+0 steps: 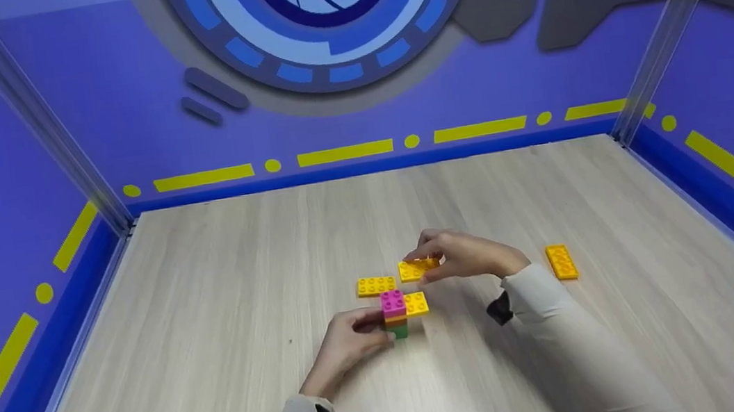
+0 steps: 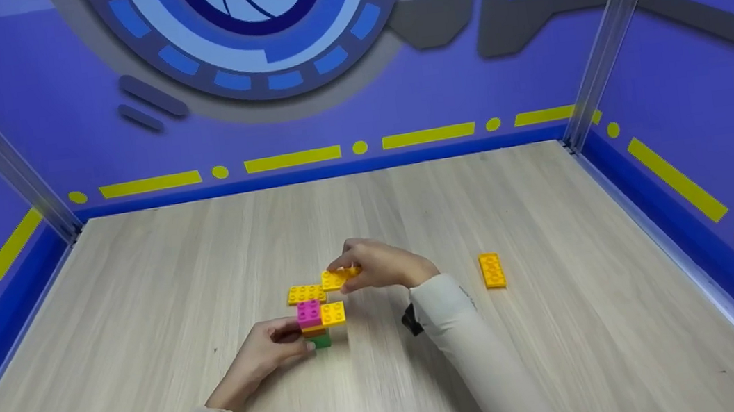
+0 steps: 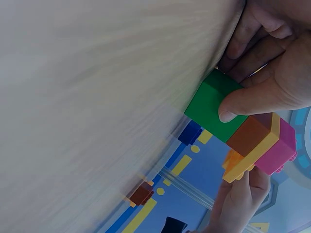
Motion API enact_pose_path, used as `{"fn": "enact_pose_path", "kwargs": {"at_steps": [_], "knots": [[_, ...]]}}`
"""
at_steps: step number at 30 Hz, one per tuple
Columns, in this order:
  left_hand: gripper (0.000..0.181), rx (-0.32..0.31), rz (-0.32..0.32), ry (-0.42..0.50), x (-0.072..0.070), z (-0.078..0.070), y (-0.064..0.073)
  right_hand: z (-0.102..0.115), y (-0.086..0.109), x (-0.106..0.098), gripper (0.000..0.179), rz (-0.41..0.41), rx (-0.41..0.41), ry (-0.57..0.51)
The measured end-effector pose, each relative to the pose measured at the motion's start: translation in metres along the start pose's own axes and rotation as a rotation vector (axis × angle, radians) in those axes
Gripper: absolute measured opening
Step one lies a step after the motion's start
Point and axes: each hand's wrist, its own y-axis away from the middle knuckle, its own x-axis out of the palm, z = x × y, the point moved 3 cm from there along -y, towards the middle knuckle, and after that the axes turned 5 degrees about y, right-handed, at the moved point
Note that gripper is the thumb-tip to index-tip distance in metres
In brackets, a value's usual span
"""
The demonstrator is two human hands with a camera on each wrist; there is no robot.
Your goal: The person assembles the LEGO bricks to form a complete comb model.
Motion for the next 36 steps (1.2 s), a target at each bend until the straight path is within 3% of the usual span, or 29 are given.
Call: {"fn": "enact_pose_path", "kwargs": {"at_steps": [16,23,30,36], "knots": [[0.042,0.010,0.009,0.023,0.000,-0.005,0.002,0.012,0.001,-0.007,0.039,-0.047,-0.080,0.027],[0.044,0.019,0.011,-0.002,-0.001,0.000,0.000,0.019,0.001,-0.010,0.039,-0.060,-0.121,0.035],[0.044,0.018,0.010,-0.005,-0.001,0.000,0.001,0.027,0.001,-0.010,0.040,-0.034,-0.111,0.020],[0.043,0.022,0.011,0.000,-0.001,0.000,0.001,0.035,0.001,-0.009,0.040,-0.028,-0.149,0.029]]}}
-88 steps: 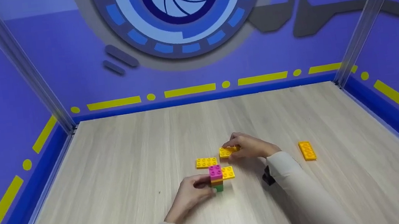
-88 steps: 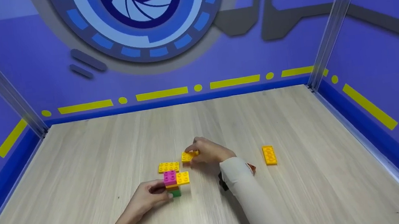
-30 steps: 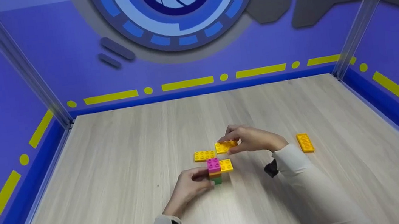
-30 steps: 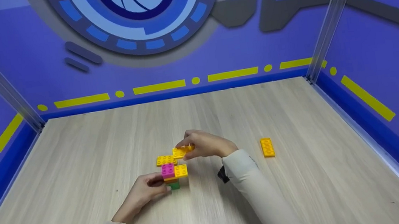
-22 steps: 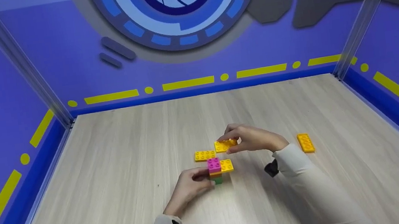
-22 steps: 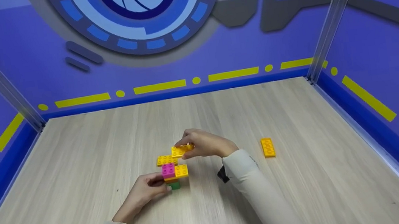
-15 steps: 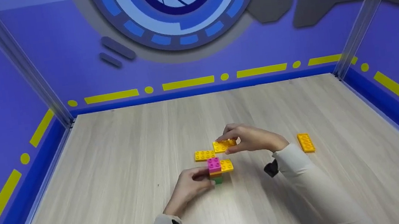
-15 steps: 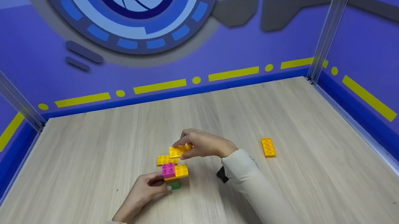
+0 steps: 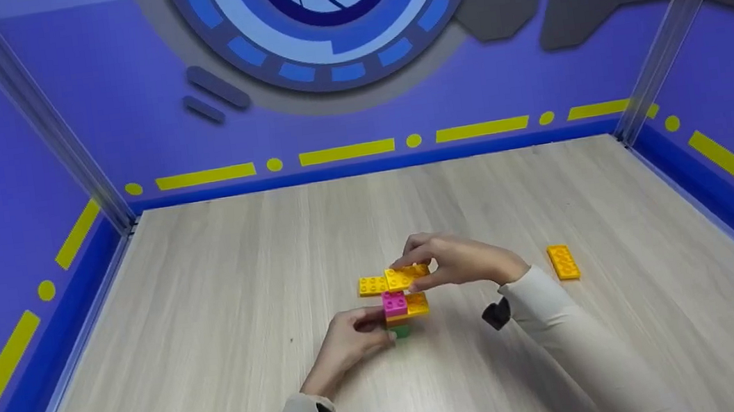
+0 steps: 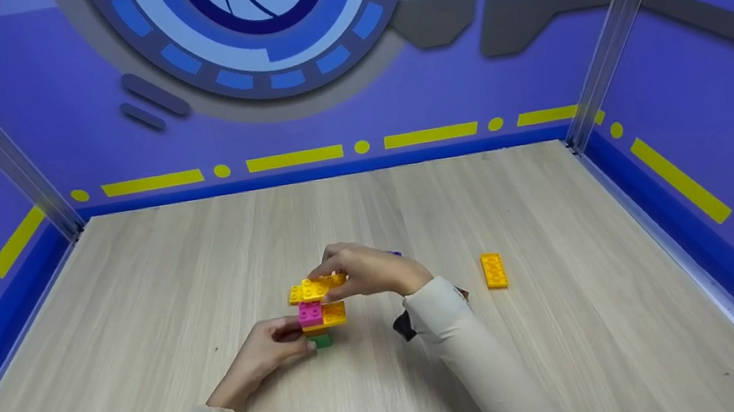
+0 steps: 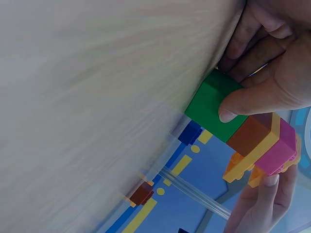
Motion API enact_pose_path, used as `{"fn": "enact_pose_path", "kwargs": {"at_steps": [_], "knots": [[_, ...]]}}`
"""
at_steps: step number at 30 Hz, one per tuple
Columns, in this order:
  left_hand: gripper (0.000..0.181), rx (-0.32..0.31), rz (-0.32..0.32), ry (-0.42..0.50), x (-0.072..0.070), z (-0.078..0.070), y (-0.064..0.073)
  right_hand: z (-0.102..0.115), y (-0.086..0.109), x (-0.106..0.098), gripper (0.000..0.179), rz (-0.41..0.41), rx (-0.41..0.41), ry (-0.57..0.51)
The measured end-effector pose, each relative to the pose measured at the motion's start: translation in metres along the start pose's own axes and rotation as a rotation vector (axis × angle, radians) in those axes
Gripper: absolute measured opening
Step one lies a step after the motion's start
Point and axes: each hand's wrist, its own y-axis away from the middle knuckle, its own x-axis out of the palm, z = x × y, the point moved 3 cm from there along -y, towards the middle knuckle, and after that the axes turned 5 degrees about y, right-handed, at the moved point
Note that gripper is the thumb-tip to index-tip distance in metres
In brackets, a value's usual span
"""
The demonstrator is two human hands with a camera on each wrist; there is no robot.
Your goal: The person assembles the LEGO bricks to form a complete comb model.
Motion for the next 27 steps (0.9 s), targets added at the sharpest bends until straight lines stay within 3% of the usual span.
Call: {"fn": "enact_pose_path", "kwargs": {"at_steps": [27], "knots": [[0.039,0.018,0.006,0.002,0.000,-0.001,-0.001,0.015,-0.002,0.007,0.038,0.078,-0.010,-0.005]]}}
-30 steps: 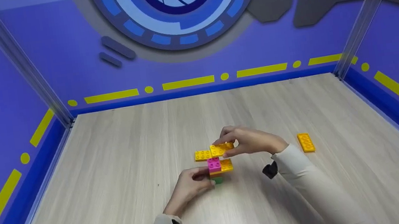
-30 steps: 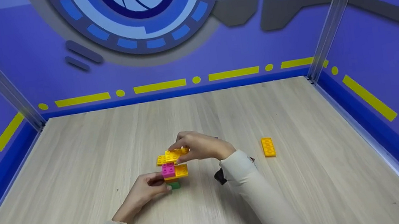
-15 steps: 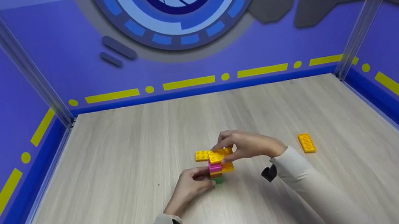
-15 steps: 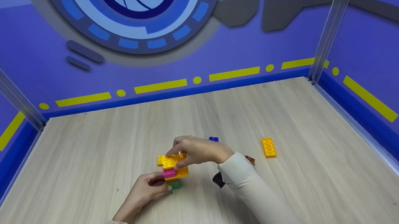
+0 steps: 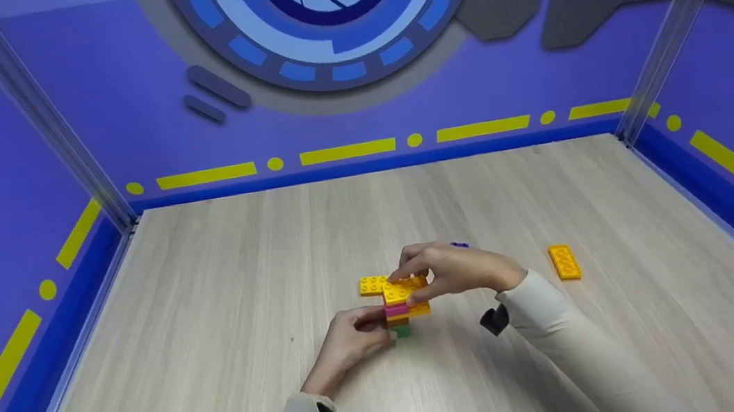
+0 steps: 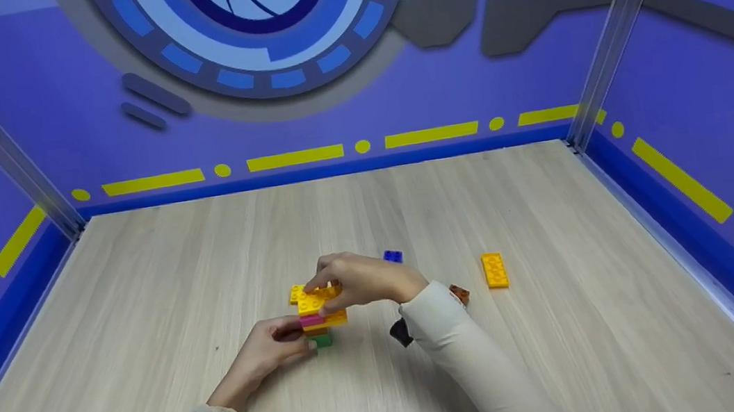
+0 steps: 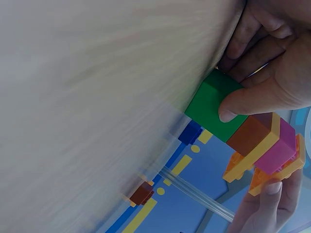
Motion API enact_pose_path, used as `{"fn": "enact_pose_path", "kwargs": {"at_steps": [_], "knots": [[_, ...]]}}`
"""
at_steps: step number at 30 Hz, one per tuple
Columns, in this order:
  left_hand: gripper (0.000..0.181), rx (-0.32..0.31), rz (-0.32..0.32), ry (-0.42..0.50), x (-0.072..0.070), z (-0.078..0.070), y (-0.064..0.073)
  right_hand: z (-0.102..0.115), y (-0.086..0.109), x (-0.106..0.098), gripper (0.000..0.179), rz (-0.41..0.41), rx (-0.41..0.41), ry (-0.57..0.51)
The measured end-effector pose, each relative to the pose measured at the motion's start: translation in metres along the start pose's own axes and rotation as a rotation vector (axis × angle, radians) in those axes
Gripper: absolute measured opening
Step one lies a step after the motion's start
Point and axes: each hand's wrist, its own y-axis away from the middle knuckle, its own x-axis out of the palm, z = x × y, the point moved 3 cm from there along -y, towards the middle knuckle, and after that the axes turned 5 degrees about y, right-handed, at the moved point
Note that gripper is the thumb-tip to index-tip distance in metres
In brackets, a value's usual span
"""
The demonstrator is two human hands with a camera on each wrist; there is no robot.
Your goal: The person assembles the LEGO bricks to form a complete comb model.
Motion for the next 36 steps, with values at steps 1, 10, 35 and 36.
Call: {"fn": "enact_pose_path", "kwargs": {"at_steps": [1,10,35,36], "knots": [[0.039,0.001,0.001,-0.002,0.000,0.000,0.000,0.000,0.000,0.000,0.039,0.002,0.001,0.003],[0.039,0.002,0.000,0.016,-0.001,0.000,-0.001,0.008,0.000,-0.001,0.038,0.013,0.007,0.051],[0.040,0.011,0.004,-0.009,0.000,0.001,0.000,0.011,-0.002,0.000,0.038,0.034,0.036,0.034],[0.040,0.013,0.004,-0.007,0.000,0.001,0.000,0.011,-0.001,0.000,0.038,0.032,0.035,0.034]]}}
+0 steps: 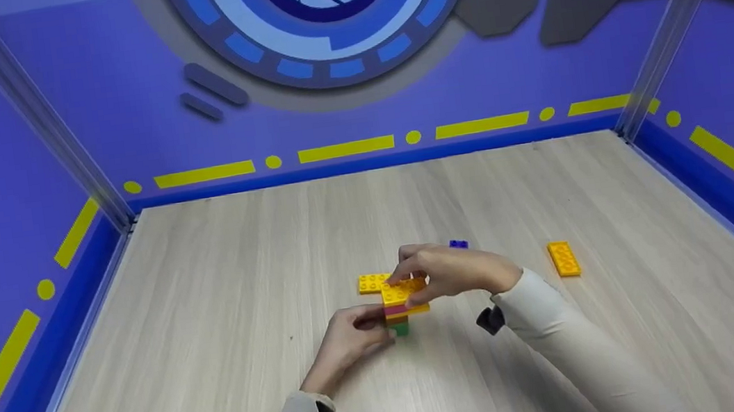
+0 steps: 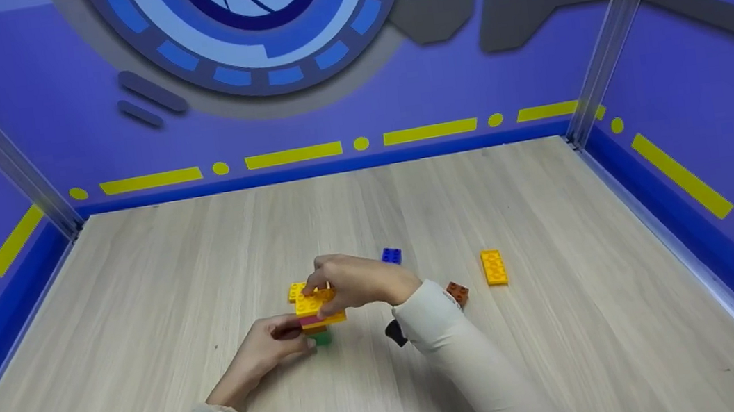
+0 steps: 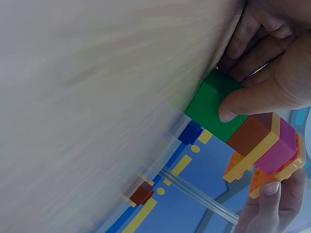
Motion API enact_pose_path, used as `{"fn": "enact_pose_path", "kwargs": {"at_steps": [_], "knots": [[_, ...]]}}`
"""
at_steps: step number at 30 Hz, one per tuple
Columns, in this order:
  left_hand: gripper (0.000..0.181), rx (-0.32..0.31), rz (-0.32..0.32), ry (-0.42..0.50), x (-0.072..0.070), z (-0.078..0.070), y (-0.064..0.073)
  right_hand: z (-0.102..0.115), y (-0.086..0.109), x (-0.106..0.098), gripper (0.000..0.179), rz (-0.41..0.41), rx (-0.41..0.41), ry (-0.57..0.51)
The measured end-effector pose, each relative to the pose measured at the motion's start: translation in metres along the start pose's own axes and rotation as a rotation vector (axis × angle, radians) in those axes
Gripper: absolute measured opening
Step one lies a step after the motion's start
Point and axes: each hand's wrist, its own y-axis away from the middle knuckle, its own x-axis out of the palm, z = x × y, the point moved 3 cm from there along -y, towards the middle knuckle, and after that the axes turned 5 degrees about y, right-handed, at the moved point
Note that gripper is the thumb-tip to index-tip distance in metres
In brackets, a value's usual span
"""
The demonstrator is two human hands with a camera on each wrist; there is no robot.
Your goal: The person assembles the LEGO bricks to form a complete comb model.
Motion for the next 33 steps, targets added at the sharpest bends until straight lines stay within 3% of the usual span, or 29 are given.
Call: {"fn": "enact_pose_path", "kwargs": {"at_steps": [33], "knots": [[0.041,-0.020,0.010,-0.016,-0.0001,-0.0005,0.0004,-0.0012,-0.0042,0.0008,0.036,0.015,0.046,-0.024]]}}
